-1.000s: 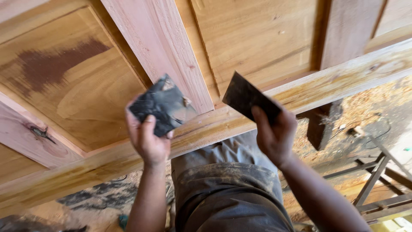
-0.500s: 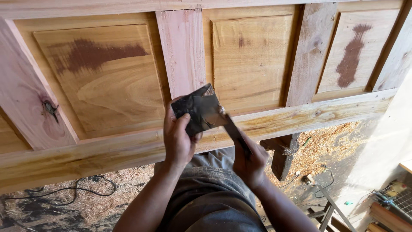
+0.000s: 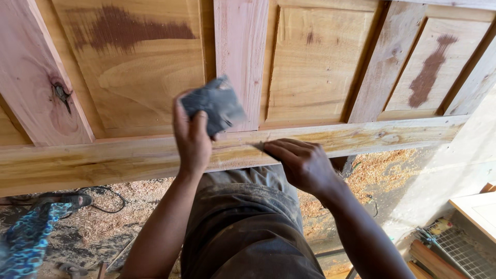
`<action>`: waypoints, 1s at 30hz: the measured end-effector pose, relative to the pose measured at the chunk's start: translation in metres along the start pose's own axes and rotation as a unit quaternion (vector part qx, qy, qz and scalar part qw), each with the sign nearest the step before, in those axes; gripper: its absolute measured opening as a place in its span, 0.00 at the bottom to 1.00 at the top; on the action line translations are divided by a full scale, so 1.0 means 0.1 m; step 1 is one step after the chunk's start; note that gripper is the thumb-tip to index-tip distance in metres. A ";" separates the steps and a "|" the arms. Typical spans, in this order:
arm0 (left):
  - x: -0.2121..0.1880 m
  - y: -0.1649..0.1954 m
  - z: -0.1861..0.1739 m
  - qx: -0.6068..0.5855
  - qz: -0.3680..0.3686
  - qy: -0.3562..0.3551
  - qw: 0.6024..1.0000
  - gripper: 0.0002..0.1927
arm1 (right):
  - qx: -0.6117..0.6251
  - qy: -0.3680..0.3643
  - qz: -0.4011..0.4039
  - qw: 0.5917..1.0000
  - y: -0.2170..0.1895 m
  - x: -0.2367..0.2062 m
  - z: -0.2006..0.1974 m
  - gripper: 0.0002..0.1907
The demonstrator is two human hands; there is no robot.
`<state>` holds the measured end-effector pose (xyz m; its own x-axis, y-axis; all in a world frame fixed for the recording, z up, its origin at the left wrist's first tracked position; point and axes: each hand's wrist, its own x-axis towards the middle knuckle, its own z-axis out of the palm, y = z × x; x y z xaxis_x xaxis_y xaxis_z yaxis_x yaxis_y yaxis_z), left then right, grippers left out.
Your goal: The person applies wood filler to holes and defects on a wooden panel door frame, holding a small metal scraper in each hand and pressing filler into spots across the frame. At the end they open a can of wood filler and stir it with a stick.
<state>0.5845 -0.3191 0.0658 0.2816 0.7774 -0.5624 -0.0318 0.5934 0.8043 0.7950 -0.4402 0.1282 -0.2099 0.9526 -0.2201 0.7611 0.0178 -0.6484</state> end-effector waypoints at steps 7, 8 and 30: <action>-0.09 -0.15 -0.26 -0.053 -0.001 0.028 0.998 0.19 | -0.109 0.109 0.075 0.985 0.02 -0.15 0.88 0.18; -0.11 -0.18 -0.28 -0.059 -0.004 0.033 0.998 0.18 | -0.121 0.123 0.081 0.982 0.01 -0.17 0.97 0.18; -0.13 -0.28 -0.26 -0.048 -0.054 0.044 0.996 0.17 | -0.082 0.053 0.079 0.992 -0.27 -0.28 0.99 0.19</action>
<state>0.5573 -0.3403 0.0453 0.2031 0.7204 -0.6631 -0.0994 0.6889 0.7180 0.7194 -0.4975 0.0793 -0.0209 0.9738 -0.2262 0.8707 -0.0935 -0.4828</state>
